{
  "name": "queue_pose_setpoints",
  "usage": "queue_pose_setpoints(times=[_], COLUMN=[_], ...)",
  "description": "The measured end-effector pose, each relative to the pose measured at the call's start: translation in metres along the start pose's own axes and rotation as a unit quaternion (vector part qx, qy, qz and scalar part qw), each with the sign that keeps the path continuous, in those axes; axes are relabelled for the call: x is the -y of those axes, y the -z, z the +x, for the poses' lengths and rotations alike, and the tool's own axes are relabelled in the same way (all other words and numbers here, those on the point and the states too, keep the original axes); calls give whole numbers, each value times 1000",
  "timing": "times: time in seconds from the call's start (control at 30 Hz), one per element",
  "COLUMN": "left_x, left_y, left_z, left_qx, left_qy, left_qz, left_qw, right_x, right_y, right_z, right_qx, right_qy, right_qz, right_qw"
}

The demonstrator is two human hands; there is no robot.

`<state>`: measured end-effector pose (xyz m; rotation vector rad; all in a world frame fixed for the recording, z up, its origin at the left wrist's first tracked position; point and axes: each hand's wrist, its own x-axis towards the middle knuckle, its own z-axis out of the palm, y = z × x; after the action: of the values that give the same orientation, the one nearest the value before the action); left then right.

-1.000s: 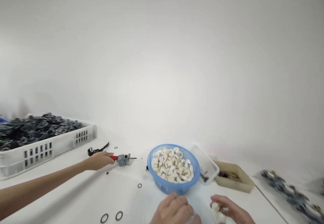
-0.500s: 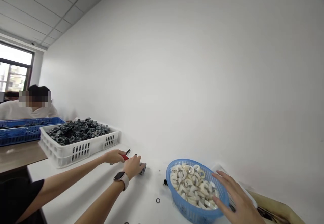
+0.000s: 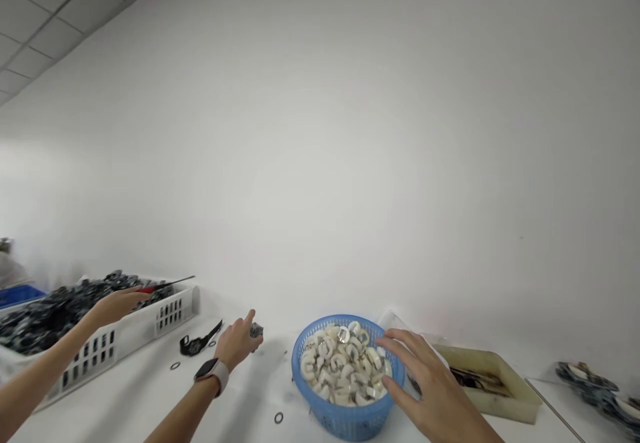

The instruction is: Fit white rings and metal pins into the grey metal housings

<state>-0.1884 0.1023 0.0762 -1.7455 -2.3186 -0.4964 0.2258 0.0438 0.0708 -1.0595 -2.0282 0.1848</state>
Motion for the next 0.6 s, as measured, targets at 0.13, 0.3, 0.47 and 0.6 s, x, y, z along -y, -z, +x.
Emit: queue_pose_setpoints(times=[0.13,0.3,0.47,0.6], left_x=[-40,-109,-154,-161], left_y=[38,30,-2,-24], left_z=[-19,-93,-143,-150], left_qx=[-68,-243,-384,-374], left_qy=[-164,-415,-472,-480], left_qz=[-62,-165,-192,-212], left_qw=[982,861,770,765], right_x=[4,1,-1,-7], right_y=[5,6,12,12], right_z=[7,6,0,0], right_qx=[23,92,179,186], right_qy=[-67,-82,-67,-99], right_qz=[144,407,472,441], right_qw=[987,905,860,872])
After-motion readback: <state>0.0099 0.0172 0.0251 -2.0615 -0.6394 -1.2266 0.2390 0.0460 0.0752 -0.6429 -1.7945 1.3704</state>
